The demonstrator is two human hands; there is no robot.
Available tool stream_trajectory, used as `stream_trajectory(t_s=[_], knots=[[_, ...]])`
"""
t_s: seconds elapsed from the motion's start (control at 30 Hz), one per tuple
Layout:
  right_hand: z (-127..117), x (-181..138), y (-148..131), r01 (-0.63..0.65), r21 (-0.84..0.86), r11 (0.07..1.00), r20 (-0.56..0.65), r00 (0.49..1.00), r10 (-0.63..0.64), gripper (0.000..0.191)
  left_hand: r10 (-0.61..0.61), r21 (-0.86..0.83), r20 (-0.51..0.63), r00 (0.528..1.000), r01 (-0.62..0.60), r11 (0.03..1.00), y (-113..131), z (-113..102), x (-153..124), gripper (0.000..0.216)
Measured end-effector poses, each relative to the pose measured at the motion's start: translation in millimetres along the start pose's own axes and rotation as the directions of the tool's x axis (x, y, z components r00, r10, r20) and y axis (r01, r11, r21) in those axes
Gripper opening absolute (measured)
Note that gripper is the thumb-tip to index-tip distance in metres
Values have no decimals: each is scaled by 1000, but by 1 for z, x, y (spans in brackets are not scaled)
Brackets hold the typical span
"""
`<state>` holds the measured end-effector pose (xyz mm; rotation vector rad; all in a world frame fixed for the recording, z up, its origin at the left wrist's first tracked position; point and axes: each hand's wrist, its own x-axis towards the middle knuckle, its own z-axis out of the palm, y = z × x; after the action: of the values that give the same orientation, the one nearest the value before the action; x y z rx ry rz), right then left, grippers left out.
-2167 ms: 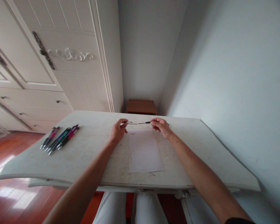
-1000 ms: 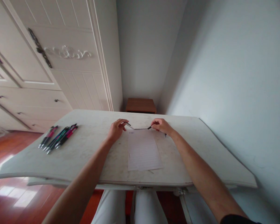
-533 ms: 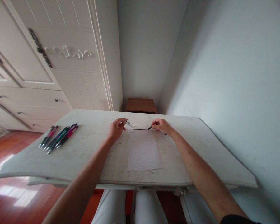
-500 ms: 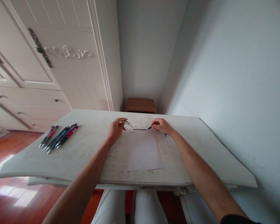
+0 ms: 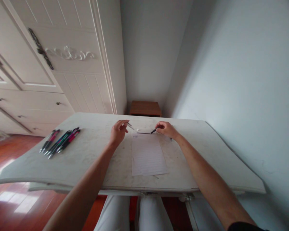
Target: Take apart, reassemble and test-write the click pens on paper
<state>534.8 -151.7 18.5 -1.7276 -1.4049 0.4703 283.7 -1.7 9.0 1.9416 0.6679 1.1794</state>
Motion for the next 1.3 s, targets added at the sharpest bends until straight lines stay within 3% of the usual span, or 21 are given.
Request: stream_trajectory(t_s=[0.43, 0.63, 0.9, 1.3], knots=[[-5, -1, 1, 13, 5, 1000, -1, 1000, -13, 15, -162, 154, -120, 979, 180, 972, -7, -4, 3, 22], [-6, -2, 0, 4, -6, 1000, 22, 1000, -4, 17, -111, 269, -60, 992, 123, 955, -15, -5, 2, 13], [-9, -7, -10, 17, -100, 995, -18, 1000, -19, 14, -92, 496, -12, 996, 86, 864, -22, -7, -1, 13], [-11, -12, -21, 74, -194, 978, 15, 997, -72, 8, -100, 553, -6, 995, 86, 829, -20, -7, -1, 18]])
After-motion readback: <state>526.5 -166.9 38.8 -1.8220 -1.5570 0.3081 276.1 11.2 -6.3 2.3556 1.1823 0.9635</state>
